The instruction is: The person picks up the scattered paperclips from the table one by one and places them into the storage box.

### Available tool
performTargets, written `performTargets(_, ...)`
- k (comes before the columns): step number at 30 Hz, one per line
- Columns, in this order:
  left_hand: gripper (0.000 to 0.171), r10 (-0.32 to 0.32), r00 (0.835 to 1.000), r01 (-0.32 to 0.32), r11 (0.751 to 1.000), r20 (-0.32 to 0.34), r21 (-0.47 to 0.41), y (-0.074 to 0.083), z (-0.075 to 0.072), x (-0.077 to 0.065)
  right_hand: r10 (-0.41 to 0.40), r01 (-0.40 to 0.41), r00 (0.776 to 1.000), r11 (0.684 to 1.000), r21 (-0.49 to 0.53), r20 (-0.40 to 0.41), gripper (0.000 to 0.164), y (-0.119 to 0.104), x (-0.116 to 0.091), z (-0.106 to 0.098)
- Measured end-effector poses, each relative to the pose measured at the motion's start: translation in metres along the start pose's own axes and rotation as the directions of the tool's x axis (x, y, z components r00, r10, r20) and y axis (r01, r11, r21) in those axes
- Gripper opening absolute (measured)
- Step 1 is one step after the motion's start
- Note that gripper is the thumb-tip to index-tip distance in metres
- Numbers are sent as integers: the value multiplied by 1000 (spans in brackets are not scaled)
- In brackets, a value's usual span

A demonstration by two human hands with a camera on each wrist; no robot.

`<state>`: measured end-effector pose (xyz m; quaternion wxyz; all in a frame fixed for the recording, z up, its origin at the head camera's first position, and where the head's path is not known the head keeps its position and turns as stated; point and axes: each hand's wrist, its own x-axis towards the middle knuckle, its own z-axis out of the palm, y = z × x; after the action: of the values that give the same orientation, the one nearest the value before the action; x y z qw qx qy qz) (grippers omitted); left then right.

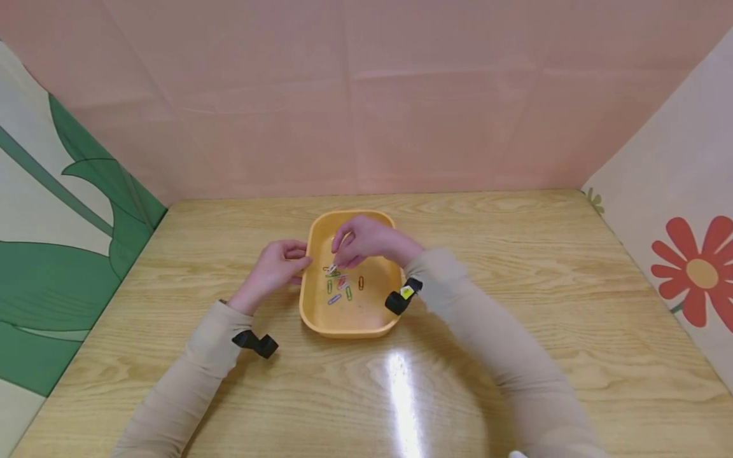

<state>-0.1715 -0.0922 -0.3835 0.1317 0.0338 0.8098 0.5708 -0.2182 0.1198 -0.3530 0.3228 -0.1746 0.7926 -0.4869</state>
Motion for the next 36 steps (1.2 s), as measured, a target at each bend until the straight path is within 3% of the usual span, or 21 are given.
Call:
performTargets(6, 34, 9, 1000, -9, 1000, 5, -10, 0, 0, 0, 17, -16, 993, 1000, -12, 118, 23, -1, 7, 8)
performTargets(16, 35, 12, 1000, -12, 1000, 10, -10, 1, -1, 0, 1, 18, 982, 995, -96, 189, 23, 1, 4, 6)
performTargets(26, 34, 5, 1000, -5, 1000, -1, -15, -1, -1, 0, -105, 114, 980, 992, -50, 169, 22, -14, -13, -13)
performTargets(36, 34, -6, 1000, 6, 1000, -15, -5, -2, -2, 0, -175, 182, 976, 982, -42, 131, 33, -23, -50, -43)
